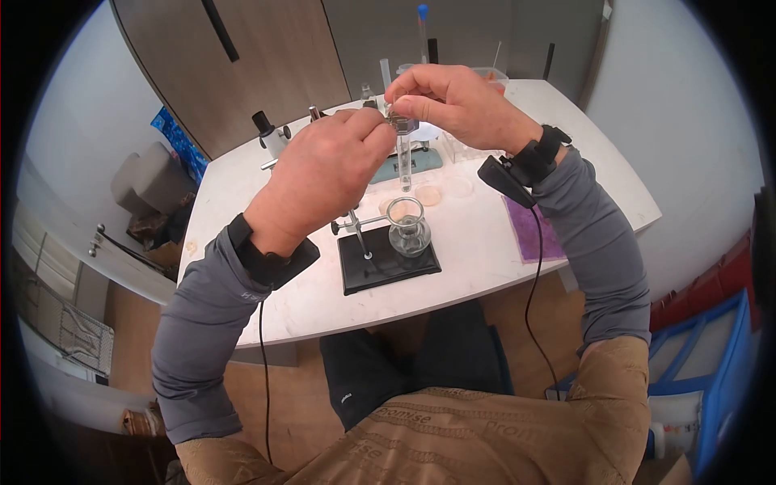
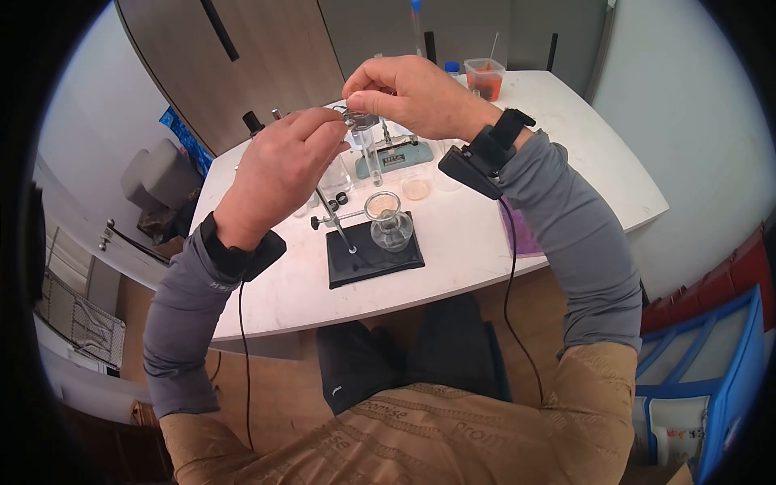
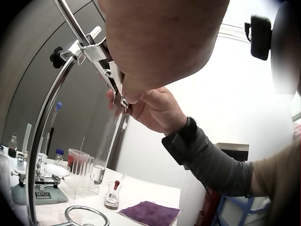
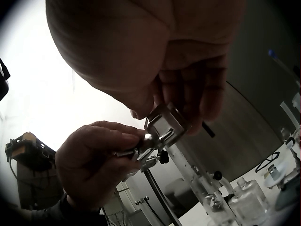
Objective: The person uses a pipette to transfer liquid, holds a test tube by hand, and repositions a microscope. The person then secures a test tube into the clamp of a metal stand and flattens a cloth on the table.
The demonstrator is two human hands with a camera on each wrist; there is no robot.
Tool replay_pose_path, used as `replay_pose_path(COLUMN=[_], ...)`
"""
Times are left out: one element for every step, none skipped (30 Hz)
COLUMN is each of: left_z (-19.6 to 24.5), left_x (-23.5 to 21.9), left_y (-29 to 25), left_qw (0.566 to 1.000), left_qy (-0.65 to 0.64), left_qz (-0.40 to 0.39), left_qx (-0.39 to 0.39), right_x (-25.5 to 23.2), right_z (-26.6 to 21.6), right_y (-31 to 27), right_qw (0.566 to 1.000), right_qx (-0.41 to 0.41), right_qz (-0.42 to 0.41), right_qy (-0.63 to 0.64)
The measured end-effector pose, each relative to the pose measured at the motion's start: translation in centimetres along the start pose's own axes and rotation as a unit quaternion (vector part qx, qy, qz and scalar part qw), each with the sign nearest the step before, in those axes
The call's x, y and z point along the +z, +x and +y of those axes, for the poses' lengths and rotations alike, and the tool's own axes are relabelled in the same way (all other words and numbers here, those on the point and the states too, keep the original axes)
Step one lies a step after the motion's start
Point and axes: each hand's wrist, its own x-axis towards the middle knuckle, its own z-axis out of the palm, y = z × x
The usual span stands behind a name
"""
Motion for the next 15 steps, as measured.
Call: replay_pose_path(left_z=[0.1, 0.2, 0.4, 0.6, 0.6, 0.7, 0.8, 0.9, 0.8, 0.8, 0.8, 0.8, 0.9, 0.9, 1.0], left_x=[0.3, 0.6, 1.0, 1.3, 1.4, 1.5, 1.6, 1.7, 1.8, 2.0, 2.1, 2.3, 2.4, 2.5, 2.5], left_y=[-0.1, -0.1, -0.1, -0.1, -0.2, -0.2, -0.3, -0.3, -0.3, -0.2, -0.2, -0.2, -0.2, -0.2, -0.2], left_qw=[1.0, 1.0, 0.999, 0.996, 0.996, 0.994, 0.992, 0.992, 0.99, 0.988, 0.988, 0.986, 0.983, 0.983, 0.981], left_qy=[0.005, 0.005, 0.006, 0.007, 0.007, 0.013, 0.019, 0.018, 0.023, 0.028, 0.028, 0.031, 0.035, 0.036, 0.042], left_qz=[0.007, 0.006, 0.047, 0.088, 0.088, 0.104, 0.121, 0.12, 0.136, 0.153, 0.152, 0.165, 0.177, 0.177, 0.187], left_qx=[-0.005, -0.006, -0.008, -0.01, -0.01, -0.012, -0.014, -0.014, -0.015, -0.016, -0.017, -0.019, -0.02, -0.02, -0.021], right_x=[0.0, 0.0, 0.0, 0.0, 0.1, 0.1, 0.1, 0.2, 0.3, 0.5, 0.6, 0.6, 0.7, 0.8, 0.8], right_z=[0.0, -0.1, -0.1, -0.2, -0.3, -0.3, -0.2, -0.2, -0.2, -0.3, -0.4, -0.5, -0.5, -0.5, -0.5], right_y=[0.0, 0.1, 0.1, 0.1, 0.1, 0.0, 0.0, 0.0, 0.0, 0.0, 0.0, 0.1, 0.2, 0.2, 0.4], right_qw=[1.0, 1.0, 1.0, 1.0, 1.0, 1.0, 1.0, 1.0, 1.0, 0.999, 0.999, 0.999, 0.999, 0.998, 0.998], right_qx=[0.004, 0.007, 0.007, 0.008, 0.009, 0.01, 0.007, 0.005, 0.006, 0.011, 0.015, 0.014, 0.01, 0.005, 0.004], right_qz=[0.0, 0.0, 0.0, 0.003, 0.007, 0.007, 0.015, 0.024, 0.023, 0.031, 0.039, 0.039, 0.046, 0.054, 0.054], right_qy=[-0.006, -0.012, -0.012, -0.008, -0.005, -0.005, -0.009, -0.014, -0.013, -0.006, 0.0, 0.001, -0.004, -0.008, -0.009])
